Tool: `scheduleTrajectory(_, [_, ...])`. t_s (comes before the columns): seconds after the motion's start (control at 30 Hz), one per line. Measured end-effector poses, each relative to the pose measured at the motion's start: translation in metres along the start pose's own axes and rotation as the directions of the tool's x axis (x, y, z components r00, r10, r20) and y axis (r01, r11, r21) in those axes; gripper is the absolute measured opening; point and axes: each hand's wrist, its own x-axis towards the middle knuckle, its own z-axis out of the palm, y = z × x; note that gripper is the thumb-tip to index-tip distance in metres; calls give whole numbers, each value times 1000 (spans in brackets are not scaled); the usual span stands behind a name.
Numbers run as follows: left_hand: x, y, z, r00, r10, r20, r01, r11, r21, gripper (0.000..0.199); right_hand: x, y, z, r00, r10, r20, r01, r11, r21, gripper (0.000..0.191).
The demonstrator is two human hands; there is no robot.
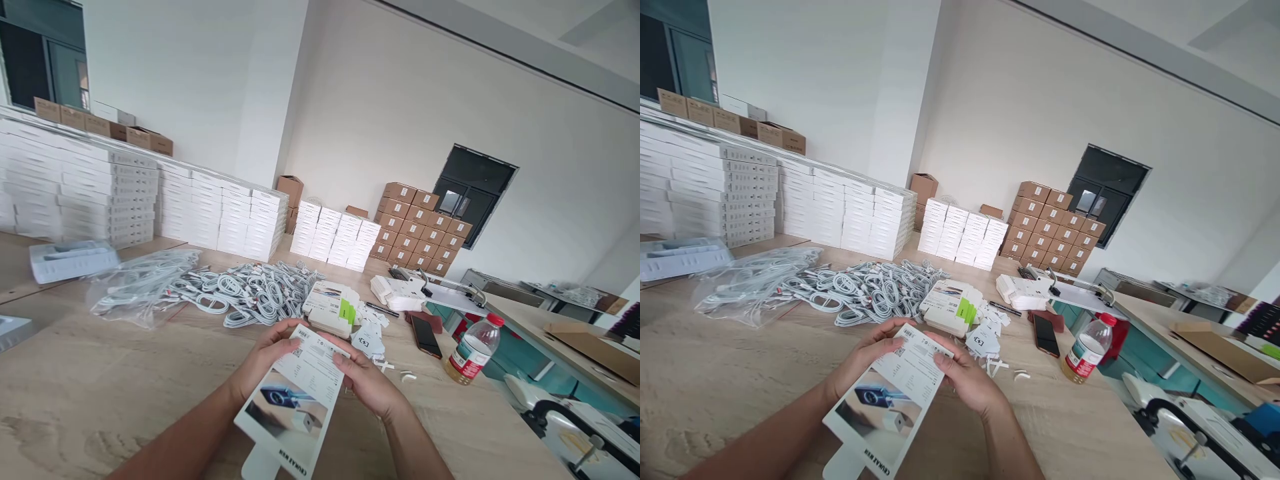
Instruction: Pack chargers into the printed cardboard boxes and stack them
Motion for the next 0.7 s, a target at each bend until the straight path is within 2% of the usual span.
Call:
scheduleTrajectory(0.1, [1,-2,1,1000,-16,-20,16,1000,-3,42,0,-1,-1,1000,12,23,-11,999,-39,52])
scheduleTrajectory(0.17, [2,-3,1,999,-14,-30,14,1000,1,43,2,0,1,1000,4,-10,-4,1000,-25,52])
scheduleTrajectory(0.23, [6,-2,-1,999,-10,-44,10,1000,20,46,7,3,5,995,-40,-96,42,999,23,51])
scheduleTrajectory(0.33, [15,5,-12,995,8,-98,3,994,110,56,15,6,10,959,-145,-243,167,983,75,53])
scheduleTrajectory(0.4, [20,14,-21,981,82,-176,-38,970,240,58,21,8,9,921,-215,-324,245,968,53,55])
scheduleTrajectory(0.43, [20,18,-24,965,155,-213,-75,936,345,57,23,8,7,897,-246,-367,276,961,30,57])
scheduleTrajectory(0.47, [18,22,-25,942,250,-223,-118,871,477,54,24,9,6,870,-274,-409,301,954,1,60])
scheduleTrajectory(0.5, [13,24,-24,919,346,-187,-163,767,620,52,23,11,4,843,-295,-449,317,948,-29,63])
scheduleTrajectory(0.53, [6,25,-21,900,423,-104,-205,623,755,53,22,14,3,817,-305,-489,323,945,-49,67])
scheduleTrajectory(0.57, [-3,24,-16,887,460,24,-257,451,855,57,19,17,2,798,-304,-520,318,946,-64,70])
scheduleTrajectory(0.63, [-18,17,-3,893,361,270,-349,175,920,89,14,27,1,781,-226,-582,260,965,-27,78])
scheduleTrajectory(0.67, [-23,12,4,895,297,331,-370,83,925,100,13,32,0,780,-165,-604,204,979,-3,81])
scheduleTrajectory(0.7, [-24,7,8,898,271,345,-364,21,931,104,13,37,-1,759,-106,-643,148,989,12,85])
